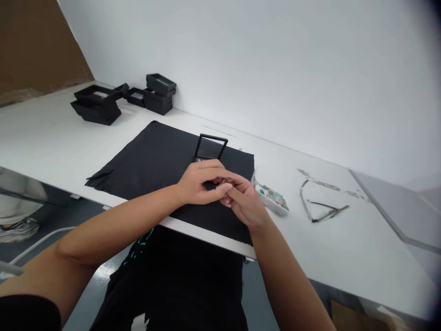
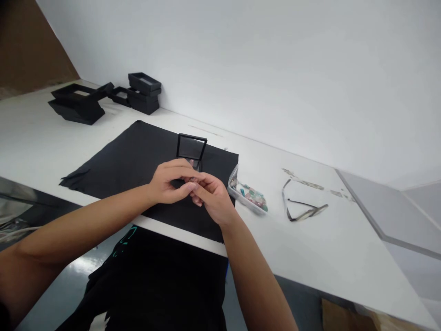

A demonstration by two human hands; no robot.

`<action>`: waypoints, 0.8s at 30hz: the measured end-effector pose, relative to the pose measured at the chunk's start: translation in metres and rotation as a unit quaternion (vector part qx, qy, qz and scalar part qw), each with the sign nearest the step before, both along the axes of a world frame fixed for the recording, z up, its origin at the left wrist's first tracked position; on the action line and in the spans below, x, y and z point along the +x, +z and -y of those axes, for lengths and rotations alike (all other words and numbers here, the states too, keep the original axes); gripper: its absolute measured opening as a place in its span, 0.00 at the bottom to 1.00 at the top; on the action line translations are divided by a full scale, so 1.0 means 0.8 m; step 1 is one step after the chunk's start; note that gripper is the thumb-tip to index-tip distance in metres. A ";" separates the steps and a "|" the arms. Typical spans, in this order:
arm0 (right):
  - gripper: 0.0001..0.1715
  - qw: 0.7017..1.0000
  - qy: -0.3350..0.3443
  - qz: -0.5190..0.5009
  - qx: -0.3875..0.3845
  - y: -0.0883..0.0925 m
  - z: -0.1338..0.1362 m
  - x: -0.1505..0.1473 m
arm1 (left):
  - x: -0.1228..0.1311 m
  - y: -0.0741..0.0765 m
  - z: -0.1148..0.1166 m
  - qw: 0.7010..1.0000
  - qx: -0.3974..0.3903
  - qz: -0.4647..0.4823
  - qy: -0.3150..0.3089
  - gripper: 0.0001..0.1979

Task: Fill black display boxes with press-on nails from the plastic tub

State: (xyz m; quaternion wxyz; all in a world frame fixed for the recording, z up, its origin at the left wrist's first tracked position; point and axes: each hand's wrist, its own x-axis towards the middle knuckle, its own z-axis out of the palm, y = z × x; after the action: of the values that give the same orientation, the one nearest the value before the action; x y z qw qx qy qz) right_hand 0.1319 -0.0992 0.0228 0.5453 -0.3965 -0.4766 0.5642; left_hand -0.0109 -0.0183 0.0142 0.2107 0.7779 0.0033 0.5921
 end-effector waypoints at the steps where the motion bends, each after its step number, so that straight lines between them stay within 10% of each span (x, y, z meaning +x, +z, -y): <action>1: 0.15 1.000 -0.005 -0.002 0.000 0.000 -0.001 0.000 | 0.000 0.000 0.000 1.000 -0.004 -0.001 0.003 0.09; 24: 0.17 0.995 -0.089 0.006 0.045 -0.009 -0.011 0.000 | 0.002 0.002 -0.007 0.998 0.029 -0.019 0.049 0.09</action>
State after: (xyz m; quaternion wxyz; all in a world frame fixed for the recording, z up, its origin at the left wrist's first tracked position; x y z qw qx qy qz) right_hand 0.1315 -0.0900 0.0159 0.6075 -0.4158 -0.4676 0.4893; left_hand -0.0089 -0.0123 0.0159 0.1586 0.7939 0.0276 0.5864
